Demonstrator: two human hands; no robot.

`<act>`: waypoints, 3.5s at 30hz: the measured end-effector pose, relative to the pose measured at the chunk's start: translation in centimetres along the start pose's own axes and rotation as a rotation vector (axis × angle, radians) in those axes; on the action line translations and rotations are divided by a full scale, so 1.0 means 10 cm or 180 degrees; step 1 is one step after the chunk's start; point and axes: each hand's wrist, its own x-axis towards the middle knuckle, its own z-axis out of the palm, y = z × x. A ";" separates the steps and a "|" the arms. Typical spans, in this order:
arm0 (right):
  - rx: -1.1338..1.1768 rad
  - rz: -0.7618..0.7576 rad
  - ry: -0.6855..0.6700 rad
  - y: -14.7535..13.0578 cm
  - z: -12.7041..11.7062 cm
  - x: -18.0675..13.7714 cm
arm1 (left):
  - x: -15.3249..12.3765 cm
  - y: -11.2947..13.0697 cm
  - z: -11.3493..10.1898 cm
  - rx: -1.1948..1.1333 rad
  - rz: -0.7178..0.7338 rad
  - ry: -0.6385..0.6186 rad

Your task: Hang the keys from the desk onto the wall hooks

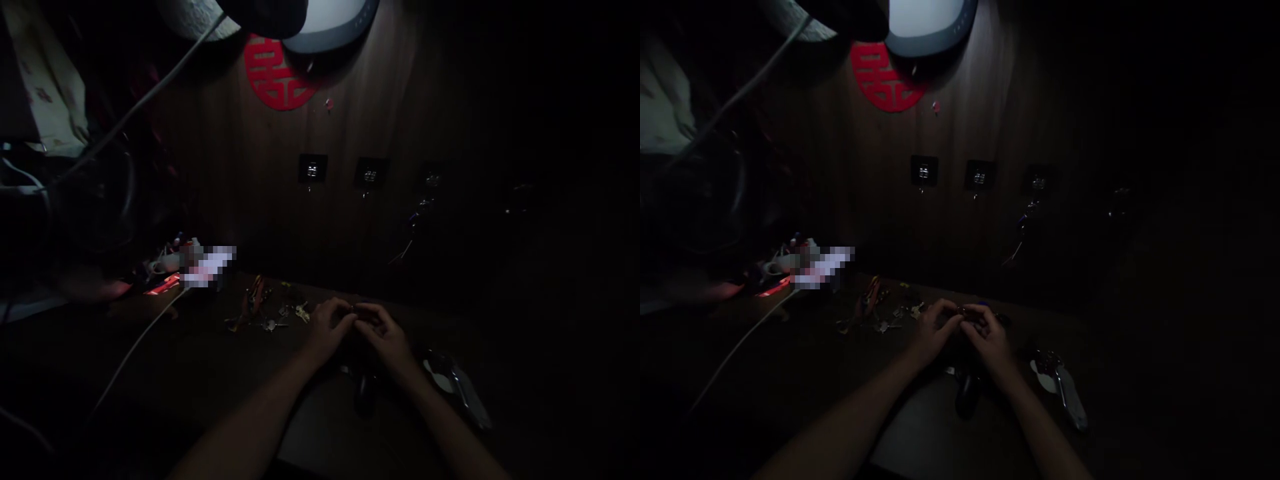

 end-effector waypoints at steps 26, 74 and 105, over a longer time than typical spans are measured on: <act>-0.0429 0.0136 0.0768 -0.10 -0.14 0.00 | 0.06 -0.17 -0.06 0.0119 -0.0140 0.0222; -0.0447 -0.0467 0.2312 -1.05 -0.74 1.47 | 0.15 -0.27 -0.10 0.0182 -0.0850 0.0193; -0.0031 0.0237 0.1412 0.27 -0.51 0.58 | 0.16 -0.31 -0.09 0.0279 -0.0770 0.0145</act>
